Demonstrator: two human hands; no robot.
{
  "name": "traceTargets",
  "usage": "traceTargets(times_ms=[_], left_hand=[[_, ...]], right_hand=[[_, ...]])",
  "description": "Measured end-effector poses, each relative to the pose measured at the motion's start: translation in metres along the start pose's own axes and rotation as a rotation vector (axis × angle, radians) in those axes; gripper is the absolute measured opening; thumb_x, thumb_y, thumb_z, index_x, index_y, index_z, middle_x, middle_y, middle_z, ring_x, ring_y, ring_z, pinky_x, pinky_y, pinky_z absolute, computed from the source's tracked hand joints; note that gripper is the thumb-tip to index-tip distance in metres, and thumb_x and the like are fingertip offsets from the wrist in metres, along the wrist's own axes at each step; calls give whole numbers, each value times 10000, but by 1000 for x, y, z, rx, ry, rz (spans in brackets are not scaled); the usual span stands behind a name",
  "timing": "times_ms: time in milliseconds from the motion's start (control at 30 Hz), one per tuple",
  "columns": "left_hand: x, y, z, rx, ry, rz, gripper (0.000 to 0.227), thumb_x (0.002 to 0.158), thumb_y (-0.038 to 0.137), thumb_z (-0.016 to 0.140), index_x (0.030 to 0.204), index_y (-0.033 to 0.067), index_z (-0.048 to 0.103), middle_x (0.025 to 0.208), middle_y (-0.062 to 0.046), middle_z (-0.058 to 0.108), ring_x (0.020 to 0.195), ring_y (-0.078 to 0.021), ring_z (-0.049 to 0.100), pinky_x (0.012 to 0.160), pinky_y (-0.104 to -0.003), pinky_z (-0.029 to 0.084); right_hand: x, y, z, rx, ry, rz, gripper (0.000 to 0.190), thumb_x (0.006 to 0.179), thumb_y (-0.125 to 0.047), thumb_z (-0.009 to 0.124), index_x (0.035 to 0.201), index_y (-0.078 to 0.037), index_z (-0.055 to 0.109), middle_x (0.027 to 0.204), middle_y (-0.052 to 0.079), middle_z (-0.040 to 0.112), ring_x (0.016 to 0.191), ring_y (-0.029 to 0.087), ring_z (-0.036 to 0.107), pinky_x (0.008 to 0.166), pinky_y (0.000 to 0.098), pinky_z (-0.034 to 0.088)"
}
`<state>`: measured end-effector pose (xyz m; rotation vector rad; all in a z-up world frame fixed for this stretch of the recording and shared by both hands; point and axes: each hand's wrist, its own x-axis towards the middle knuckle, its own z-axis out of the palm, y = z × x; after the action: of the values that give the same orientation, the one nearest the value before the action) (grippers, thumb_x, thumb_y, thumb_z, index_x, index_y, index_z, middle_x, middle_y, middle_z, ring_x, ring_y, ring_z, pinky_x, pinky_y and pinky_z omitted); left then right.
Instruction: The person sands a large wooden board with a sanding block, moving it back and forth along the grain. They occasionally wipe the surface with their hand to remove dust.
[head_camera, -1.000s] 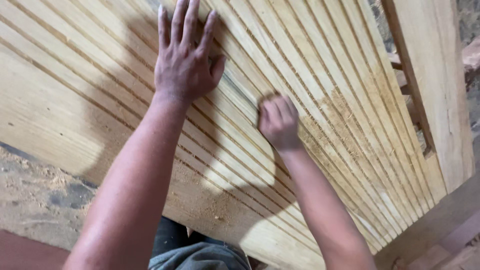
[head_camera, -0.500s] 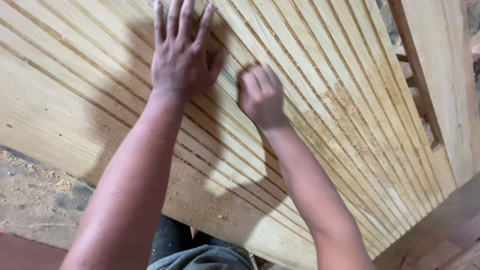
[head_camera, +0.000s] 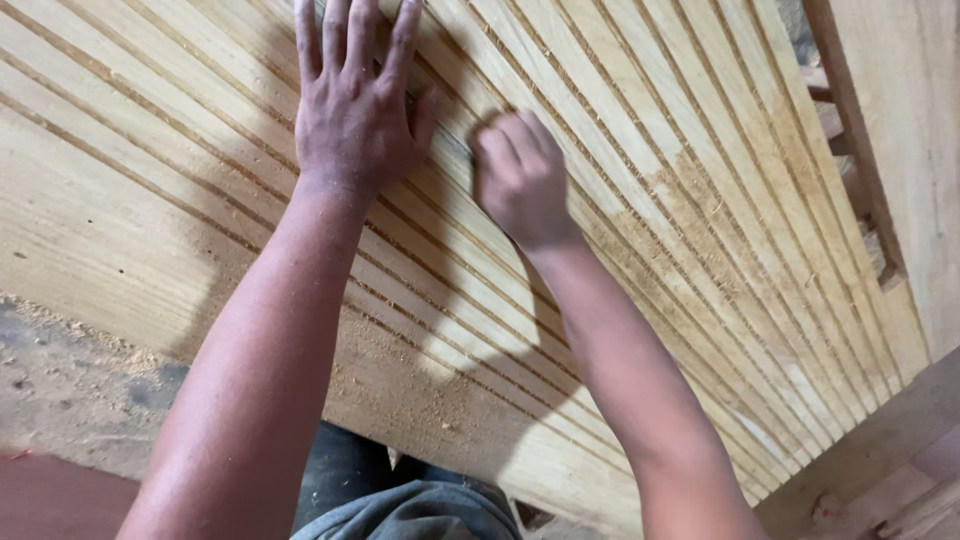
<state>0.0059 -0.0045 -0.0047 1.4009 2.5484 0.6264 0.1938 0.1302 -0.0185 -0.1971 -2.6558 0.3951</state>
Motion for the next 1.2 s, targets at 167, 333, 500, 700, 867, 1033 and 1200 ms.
traceTargets(times_ms=[167,333,500,700,867,1033,1200], left_hand=[[0,-2,4,19,17,-4,604,1096,327,548,1612,49,401,1604,-305,357,1544,-461,260,1288,-635,86],[4,-5,5,-13,35,10,590,1095,292,529,1622,57,407,1621,-289,362,1549,-446,263,1294,-626,99],[6,-6,5,37,129,58,537,1098,239,515,1587,29,446,1630,-292,364,1547,-437,264,1269,-624,122],[4,-3,7,-12,102,26,532,1124,260,506,1605,34,476,1632,-268,354,1551,-429,264,1277,-628,122],[6,-1,6,-2,122,29,489,1145,241,493,1594,47,484,1648,-255,346,1561,-418,259,1269,-628,126],[3,0,1,23,127,31,528,1092,217,509,1590,44,486,1656,-252,335,1567,-418,244,1277,-620,124],[-1,0,9,-18,61,-1,529,1120,231,469,1618,55,458,1670,-243,320,1574,-412,231,1285,-619,104]], right_hand=[[1,2,-7,44,7,51,147,944,50,705,834,-1,622,833,144,631,768,265,601,684,352,522],[21,-7,-2,-9,7,-13,78,893,66,643,851,7,612,879,182,635,828,331,619,763,419,542],[28,-9,-11,82,-13,70,136,952,60,671,834,14,619,877,179,642,820,334,623,740,422,531],[46,1,9,-4,58,32,73,965,23,686,925,-4,632,981,176,654,916,330,648,822,423,552],[42,9,7,95,15,60,90,974,4,717,937,1,636,950,157,637,894,322,640,799,421,551],[-3,-1,-22,84,4,47,127,921,-25,764,973,17,657,904,146,615,846,323,627,752,420,526],[12,-3,-13,97,-14,36,80,940,45,707,927,23,631,897,164,616,824,333,619,726,426,515]])
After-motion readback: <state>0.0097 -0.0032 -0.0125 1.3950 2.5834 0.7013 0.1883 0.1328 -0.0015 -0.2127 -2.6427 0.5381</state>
